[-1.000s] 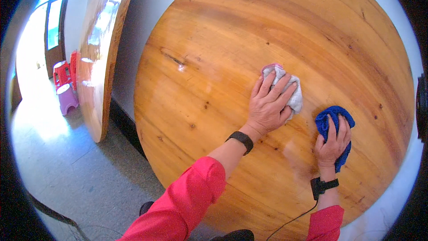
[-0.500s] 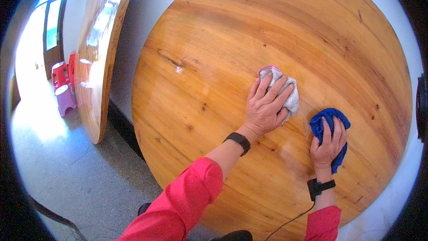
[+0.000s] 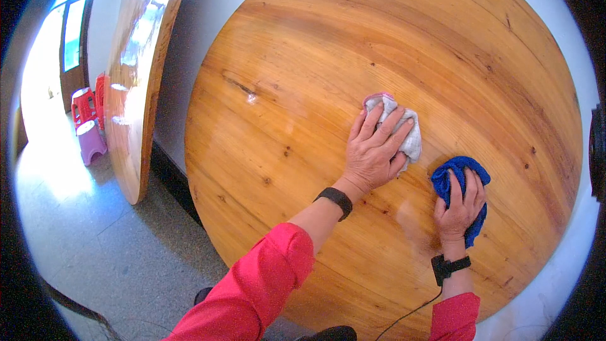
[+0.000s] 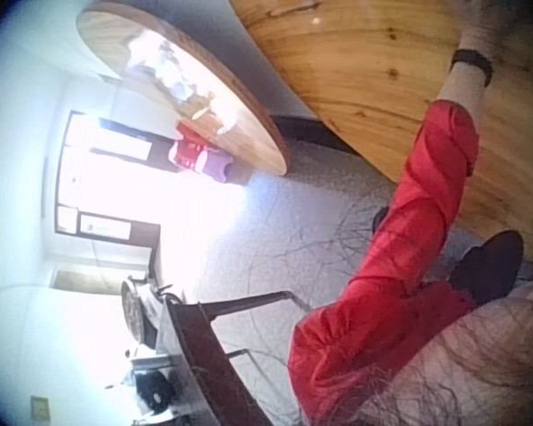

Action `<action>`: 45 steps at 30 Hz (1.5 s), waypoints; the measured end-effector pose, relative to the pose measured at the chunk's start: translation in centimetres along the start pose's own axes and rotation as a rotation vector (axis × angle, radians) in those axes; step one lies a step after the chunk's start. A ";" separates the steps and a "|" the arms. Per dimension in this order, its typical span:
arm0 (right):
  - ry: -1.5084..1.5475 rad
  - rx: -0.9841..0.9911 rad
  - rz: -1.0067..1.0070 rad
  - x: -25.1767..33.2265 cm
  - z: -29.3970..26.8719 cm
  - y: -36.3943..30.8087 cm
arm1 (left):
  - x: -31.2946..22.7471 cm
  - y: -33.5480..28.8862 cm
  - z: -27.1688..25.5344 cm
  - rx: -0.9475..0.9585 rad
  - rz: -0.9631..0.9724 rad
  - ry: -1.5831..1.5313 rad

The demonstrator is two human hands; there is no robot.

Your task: Cleaning a large round wooden table with blue and white rags.

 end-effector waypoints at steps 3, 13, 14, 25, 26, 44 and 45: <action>0.005 0.030 0.042 -0.7 0.7 -1.0 | 0.0 0.0 0.0 -0.008 0.001 -0.002; 0.053 0.061 0.013 0.6 1.2 -2.4 | -0.1 -0.2 0.0 0.012 0.005 0.003; 0.041 0.067 0.008 0.9 1.3 -2.5 | -0.2 -0.2 0.0 0.012 0.005 0.003; 0.052 0.156 -0.027 3.6 2.3 -4.3 | -0.1 -0.2 -0.4 -0.040 0.015 -0.019; 0.075 0.150 -0.041 4.1 2.4 -4.5 | 0.0 -0.2 -0.6 -0.074 0.018 -0.022; 0.573 0.398 -0.462 18.6 6.4 -17.1 | -0.6 -0.1 -0.5 -0.056 0.035 0.005; 0.605 0.407 -0.463 18.5 6.3 -17.2 | -0.7 0.0 -0.4 -0.054 0.036 -0.015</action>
Point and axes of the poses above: each hand's wrist, its own y-axis towards the middle knuckle, its own z-axis out of the palm, x = y × z, the point moved 9 cm from there along y, towards the middle knuckle, and after that the axes turned 13 degrees about y, right-handed, at the moved point
